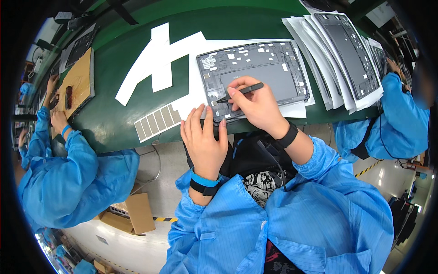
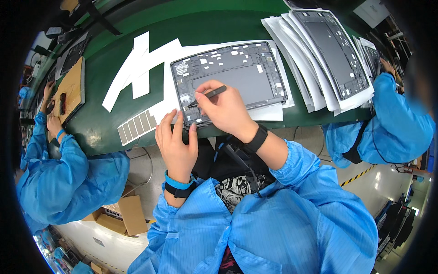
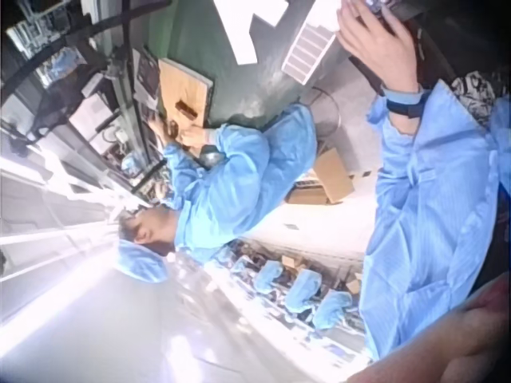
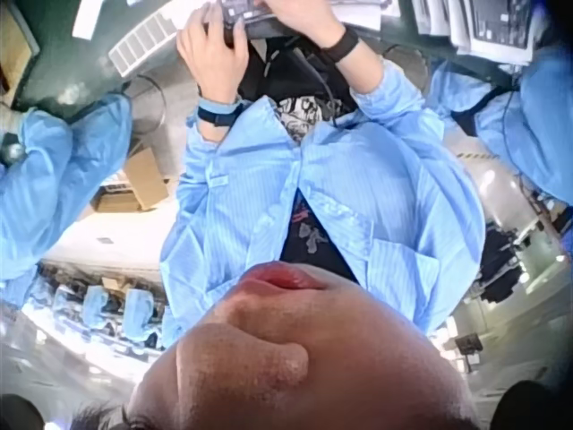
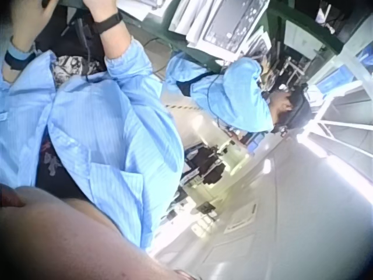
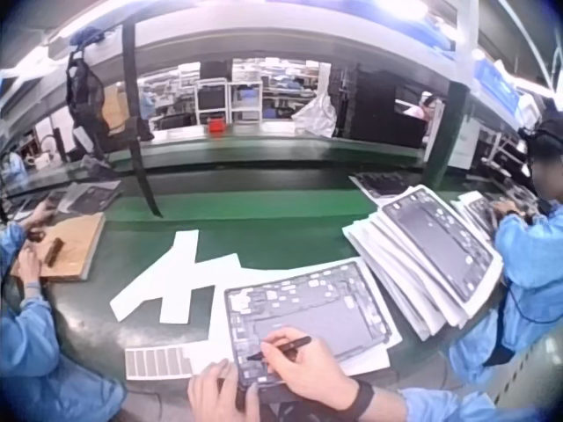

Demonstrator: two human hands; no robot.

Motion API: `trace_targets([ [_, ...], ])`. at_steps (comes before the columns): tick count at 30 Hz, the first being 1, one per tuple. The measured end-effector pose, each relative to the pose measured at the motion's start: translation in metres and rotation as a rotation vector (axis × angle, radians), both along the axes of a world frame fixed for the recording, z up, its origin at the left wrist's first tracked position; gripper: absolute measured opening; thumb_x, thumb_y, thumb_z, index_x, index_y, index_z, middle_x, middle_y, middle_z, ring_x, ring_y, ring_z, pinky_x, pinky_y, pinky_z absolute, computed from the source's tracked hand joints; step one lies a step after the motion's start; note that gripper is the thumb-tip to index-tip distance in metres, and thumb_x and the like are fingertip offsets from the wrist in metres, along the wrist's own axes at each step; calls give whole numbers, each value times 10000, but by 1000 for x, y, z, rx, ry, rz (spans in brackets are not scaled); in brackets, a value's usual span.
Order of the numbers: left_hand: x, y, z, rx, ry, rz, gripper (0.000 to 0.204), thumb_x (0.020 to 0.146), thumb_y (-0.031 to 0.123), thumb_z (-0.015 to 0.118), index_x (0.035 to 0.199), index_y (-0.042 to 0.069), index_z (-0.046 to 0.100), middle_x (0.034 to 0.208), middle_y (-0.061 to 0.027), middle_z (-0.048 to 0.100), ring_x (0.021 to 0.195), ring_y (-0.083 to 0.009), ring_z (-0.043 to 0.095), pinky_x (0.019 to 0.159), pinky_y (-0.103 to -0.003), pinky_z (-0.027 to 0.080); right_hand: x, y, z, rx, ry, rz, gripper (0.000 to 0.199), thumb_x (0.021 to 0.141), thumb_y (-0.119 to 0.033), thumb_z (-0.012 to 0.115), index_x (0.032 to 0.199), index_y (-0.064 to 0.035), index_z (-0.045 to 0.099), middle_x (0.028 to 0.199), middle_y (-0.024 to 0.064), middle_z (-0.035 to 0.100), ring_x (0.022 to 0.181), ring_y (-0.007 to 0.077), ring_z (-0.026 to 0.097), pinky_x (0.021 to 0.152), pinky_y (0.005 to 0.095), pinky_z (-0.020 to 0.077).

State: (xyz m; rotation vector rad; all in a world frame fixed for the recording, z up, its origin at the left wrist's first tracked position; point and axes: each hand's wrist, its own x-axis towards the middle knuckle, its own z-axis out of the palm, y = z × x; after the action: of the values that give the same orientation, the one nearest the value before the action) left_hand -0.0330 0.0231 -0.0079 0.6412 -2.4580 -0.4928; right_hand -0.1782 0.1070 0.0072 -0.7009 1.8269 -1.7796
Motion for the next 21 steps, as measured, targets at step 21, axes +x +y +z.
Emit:
trace_targets([
  [21,-7,4,4,-61,-30,-10,458,847,201,709,1260,27,616,1283,-183,556,1159,-367,538,1000,-477,398,6,1,2,108,162,-27,134,891,-122,658,901,11,644,725,97,690,606,144,669,551,282,498],
])
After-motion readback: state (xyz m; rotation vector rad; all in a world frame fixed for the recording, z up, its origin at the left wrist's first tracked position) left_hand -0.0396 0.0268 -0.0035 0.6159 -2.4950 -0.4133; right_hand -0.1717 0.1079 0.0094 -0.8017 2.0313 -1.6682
